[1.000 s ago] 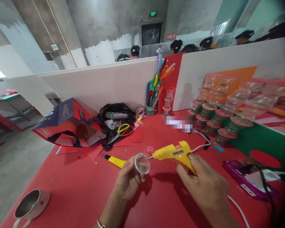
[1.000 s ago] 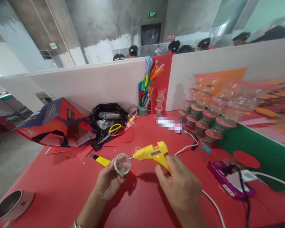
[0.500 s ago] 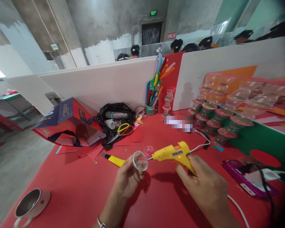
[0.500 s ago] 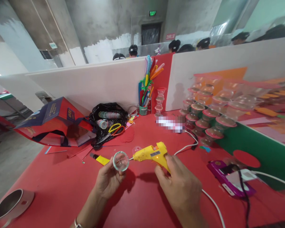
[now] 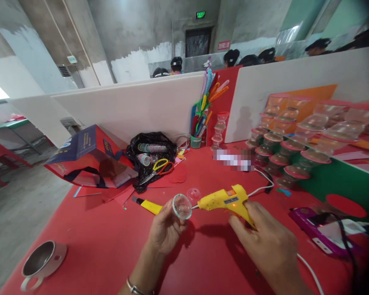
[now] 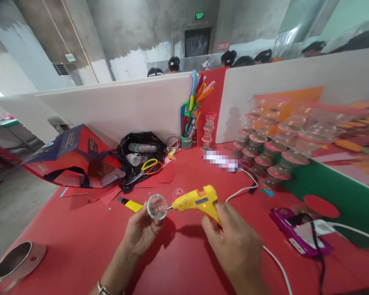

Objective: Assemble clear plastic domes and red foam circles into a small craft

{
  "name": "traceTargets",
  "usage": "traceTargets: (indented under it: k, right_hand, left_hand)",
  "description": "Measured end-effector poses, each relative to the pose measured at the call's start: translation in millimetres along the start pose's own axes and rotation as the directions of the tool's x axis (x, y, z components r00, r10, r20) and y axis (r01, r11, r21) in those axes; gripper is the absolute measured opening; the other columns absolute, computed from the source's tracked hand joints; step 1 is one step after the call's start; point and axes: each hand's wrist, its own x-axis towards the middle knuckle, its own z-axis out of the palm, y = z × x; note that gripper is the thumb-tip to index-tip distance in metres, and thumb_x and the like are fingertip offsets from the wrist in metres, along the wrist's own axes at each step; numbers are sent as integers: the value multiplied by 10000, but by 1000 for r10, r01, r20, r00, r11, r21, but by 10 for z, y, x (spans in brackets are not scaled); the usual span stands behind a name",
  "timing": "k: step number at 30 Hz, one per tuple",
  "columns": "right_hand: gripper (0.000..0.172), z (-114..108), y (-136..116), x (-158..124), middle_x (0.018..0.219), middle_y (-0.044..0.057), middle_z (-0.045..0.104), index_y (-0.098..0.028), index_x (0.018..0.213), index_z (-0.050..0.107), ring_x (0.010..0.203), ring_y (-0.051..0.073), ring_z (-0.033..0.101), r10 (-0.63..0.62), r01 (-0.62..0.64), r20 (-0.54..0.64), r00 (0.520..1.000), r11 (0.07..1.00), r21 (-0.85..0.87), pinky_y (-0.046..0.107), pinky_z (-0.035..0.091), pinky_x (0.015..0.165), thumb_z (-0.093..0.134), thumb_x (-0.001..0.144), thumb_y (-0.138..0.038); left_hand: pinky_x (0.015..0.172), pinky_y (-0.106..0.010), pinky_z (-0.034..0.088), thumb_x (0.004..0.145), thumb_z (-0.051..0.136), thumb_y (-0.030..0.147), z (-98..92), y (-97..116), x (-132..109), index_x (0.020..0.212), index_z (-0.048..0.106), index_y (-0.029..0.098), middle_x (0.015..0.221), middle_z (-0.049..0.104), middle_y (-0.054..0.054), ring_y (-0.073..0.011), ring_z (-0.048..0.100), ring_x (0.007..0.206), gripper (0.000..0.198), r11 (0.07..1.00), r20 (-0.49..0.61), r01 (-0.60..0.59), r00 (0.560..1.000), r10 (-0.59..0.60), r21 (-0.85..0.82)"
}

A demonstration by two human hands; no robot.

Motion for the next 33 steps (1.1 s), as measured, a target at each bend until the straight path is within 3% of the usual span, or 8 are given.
traceTargets:
  k: [13, 20, 33]
  right_hand:
    - [183, -9, 13, -6, 663, 6, 621, -177, 850, 597, 552, 131, 547, -10, 10, -9, 1000, 1000, 1, 245, 347, 519, 470, 918, -291]
    - [186, -27, 12, -25, 642, -4, 594, -185, 835, 585, 525, 127, 516, 3, -3, 18, 1000, 1000, 14, 250, 344, 517, 457, 920, -290]
    - [178, -38, 14, -44, 637, -6, 582, -190, 837, 577, 520, 130, 515, -3, 2, 18, 1000, 999, 44, 251, 340, 508, 453, 923, -284]
  left_hand:
    - [479, -158, 499, 739, 805, 320, 25, -6, 4, 1015, 682, 107, 833, 736, -62, -78, 621, 524, 370, 1000, -53, 23, 998, -23, -10]
    - [498, -151, 487, 796, 752, 293, -8, -9, 3, 1042, 666, 123, 854, 728, -60, -74, 618, 547, 312, 999, -33, 36, 999, -36, -5]
    - [530, -166, 527, 759, 787, 281, 8, 1, -1, 1023, 677, 121, 854, 739, -59, -83, 641, 563, 328, 999, -51, 40, 998, -41, -11]
